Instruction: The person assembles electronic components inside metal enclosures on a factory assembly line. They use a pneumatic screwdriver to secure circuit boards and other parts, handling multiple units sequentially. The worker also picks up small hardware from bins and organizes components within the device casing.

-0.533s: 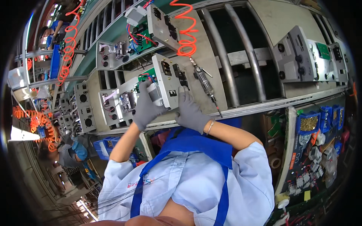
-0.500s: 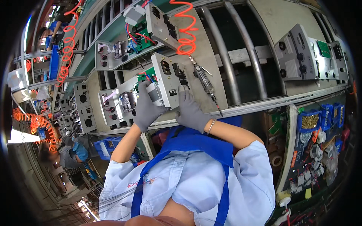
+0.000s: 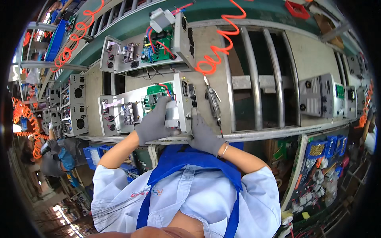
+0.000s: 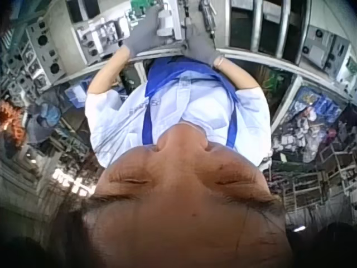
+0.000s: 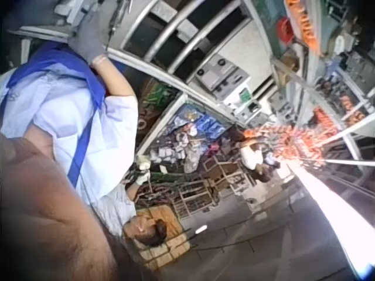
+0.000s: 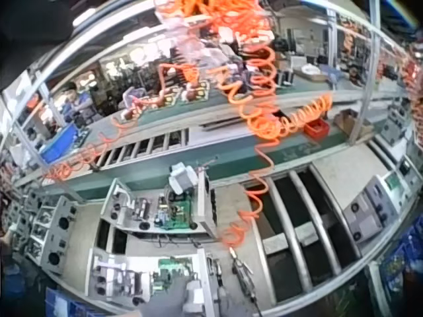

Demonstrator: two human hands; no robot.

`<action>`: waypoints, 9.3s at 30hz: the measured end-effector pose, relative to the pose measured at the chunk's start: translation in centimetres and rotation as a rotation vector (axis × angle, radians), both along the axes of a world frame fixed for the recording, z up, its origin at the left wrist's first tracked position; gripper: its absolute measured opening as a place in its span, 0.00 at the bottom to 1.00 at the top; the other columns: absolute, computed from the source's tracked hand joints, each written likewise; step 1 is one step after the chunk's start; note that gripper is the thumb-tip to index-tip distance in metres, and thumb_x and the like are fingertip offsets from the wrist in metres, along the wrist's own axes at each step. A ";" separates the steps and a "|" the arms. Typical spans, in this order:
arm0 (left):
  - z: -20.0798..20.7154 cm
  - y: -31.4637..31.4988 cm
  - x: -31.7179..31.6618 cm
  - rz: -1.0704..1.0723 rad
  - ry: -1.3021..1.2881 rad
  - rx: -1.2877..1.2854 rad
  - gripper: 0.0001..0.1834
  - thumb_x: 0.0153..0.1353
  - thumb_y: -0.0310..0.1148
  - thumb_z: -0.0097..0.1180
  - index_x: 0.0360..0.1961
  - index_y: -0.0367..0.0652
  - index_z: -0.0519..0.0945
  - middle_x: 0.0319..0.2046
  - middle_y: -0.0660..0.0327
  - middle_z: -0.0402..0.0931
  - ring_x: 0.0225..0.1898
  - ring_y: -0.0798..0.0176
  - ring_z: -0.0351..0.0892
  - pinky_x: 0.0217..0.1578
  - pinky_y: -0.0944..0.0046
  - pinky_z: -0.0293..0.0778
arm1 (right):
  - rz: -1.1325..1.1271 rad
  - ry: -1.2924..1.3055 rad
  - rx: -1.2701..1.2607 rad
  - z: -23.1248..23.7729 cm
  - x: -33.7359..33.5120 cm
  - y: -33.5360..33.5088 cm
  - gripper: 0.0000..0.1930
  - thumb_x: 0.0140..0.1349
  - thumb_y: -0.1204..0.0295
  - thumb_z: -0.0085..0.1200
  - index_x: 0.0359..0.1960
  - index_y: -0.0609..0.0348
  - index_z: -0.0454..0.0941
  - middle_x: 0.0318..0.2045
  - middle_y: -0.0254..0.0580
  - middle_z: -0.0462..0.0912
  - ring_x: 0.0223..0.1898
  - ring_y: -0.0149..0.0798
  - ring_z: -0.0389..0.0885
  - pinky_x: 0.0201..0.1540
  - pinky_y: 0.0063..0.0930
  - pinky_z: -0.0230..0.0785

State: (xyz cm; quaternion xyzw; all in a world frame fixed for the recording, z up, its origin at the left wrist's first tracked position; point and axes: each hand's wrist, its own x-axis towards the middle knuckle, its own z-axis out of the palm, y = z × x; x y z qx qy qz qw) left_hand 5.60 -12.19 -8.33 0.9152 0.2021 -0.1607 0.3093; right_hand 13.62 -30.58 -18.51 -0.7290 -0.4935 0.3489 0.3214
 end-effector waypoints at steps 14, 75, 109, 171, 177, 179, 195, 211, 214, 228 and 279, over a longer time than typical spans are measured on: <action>-5.4 27.2 17.2 0.089 -0.338 -0.427 0.40 0.50 0.52 0.67 0.55 0.31 0.74 0.43 0.56 0.80 0.42 0.64 0.79 0.47 0.65 0.73 | -0.481 0.317 0.541 11.4 17.7 17.1 0.27 0.61 0.61 0.56 0.58 0.67 0.70 0.42 0.49 0.81 0.40 0.34 0.81 0.43 0.28 0.73; 13.3 13.2 -15.3 0.391 -0.835 1.044 0.28 0.50 0.37 0.68 0.54 0.42 0.76 0.48 0.55 0.78 0.50 0.54 0.78 0.52 0.59 0.73 | -0.265 -0.375 -0.336 -16.8 4.9 0.8 0.44 0.47 0.51 0.64 0.60 0.66 0.60 0.53 0.62 0.68 0.55 0.59 0.69 0.57 0.51 0.64; -19.5 25.1 -59.4 0.802 0.408 0.511 0.31 0.59 0.35 0.55 0.64 0.43 0.64 0.62 0.45 0.63 0.60 0.45 0.67 0.62 0.56 0.63 | -0.462 0.875 1.101 20.9 -9.2 5.7 0.24 0.55 0.69 0.55 0.54 0.61 0.68 0.38 0.44 0.79 0.23 0.32 0.79 0.24 0.26 0.74; 3.7 5.9 2.3 0.591 -0.410 -1.739 0.20 0.66 0.41 0.55 0.49 0.34 0.73 0.35 0.62 0.73 0.29 0.75 0.67 0.24 0.78 0.63 | -0.166 0.835 1.813 16.6 11.8 5.2 0.14 0.58 0.75 0.52 0.46 0.56 0.72 0.20 0.31 0.58 0.24 0.31 0.58 0.19 0.23 0.63; 4.5 8.0 5.0 0.634 -0.392 -1.350 0.19 0.67 0.44 0.53 0.45 0.36 0.75 0.34 0.62 0.75 0.27 0.76 0.68 0.23 0.78 0.62 | -0.474 0.963 1.832 15.5 12.8 7.4 0.11 0.53 0.73 0.51 0.39 0.55 0.72 0.23 0.26 0.56 0.28 0.27 0.55 0.23 0.16 0.57; 4.2 9.5 5.3 0.580 -0.357 -1.300 0.24 0.67 0.49 0.51 0.47 0.35 0.75 0.33 0.61 0.77 0.26 0.75 0.70 0.22 0.77 0.63 | -0.555 1.024 1.907 13.8 13.5 8.4 0.14 0.54 0.73 0.49 0.44 0.55 0.72 0.24 0.27 0.56 0.28 0.30 0.55 0.23 0.21 0.59; 4.6 22.1 15.4 -0.148 0.190 0.210 0.61 0.31 0.50 0.77 0.68 0.46 0.57 0.54 0.44 0.73 0.56 0.42 0.73 0.55 0.50 0.70 | -1.255 0.937 1.622 3.3 18.4 13.7 0.15 0.58 0.70 0.48 0.48 0.56 0.71 0.37 0.41 0.78 0.40 0.43 0.77 0.34 0.33 0.74; 1.5 21.3 12.9 -0.024 -0.056 0.150 0.49 0.30 0.42 0.77 0.58 0.43 0.70 0.45 0.50 0.78 0.47 0.46 0.78 0.48 0.54 0.74 | -1.271 1.138 1.536 0.7 17.7 16.4 0.14 0.59 0.72 0.49 0.48 0.54 0.70 0.37 0.41 0.78 0.41 0.41 0.76 0.36 0.31 0.74; 1.4 21.6 13.1 -0.034 -0.059 0.107 0.48 0.31 0.44 0.77 0.58 0.43 0.70 0.46 0.49 0.78 0.47 0.46 0.78 0.49 0.54 0.74 | -1.250 1.154 1.578 0.2 17.8 16.8 0.14 0.58 0.72 0.49 0.48 0.54 0.70 0.37 0.41 0.78 0.40 0.41 0.76 0.36 0.31 0.74; 0.0 21.9 12.0 -0.052 -0.142 0.118 0.48 0.31 0.48 0.77 0.56 0.42 0.71 0.46 0.50 0.77 0.47 0.47 0.78 0.48 0.54 0.74 | -1.373 1.194 1.499 -0.2 18.2 17.1 0.15 0.56 0.75 0.48 0.47 0.55 0.70 0.36 0.41 0.78 0.38 0.39 0.75 0.34 0.31 0.74; -0.9 22.8 11.2 0.000 -0.177 -0.035 0.57 0.28 0.50 0.79 0.60 0.33 0.67 0.49 0.51 0.77 0.50 0.56 0.79 0.53 0.60 0.71 | -1.367 1.280 1.506 -1.8 18.7 17.7 0.20 0.57 0.72 0.50 0.52 0.59 0.69 0.39 0.50 0.78 0.38 0.41 0.76 0.35 0.33 0.75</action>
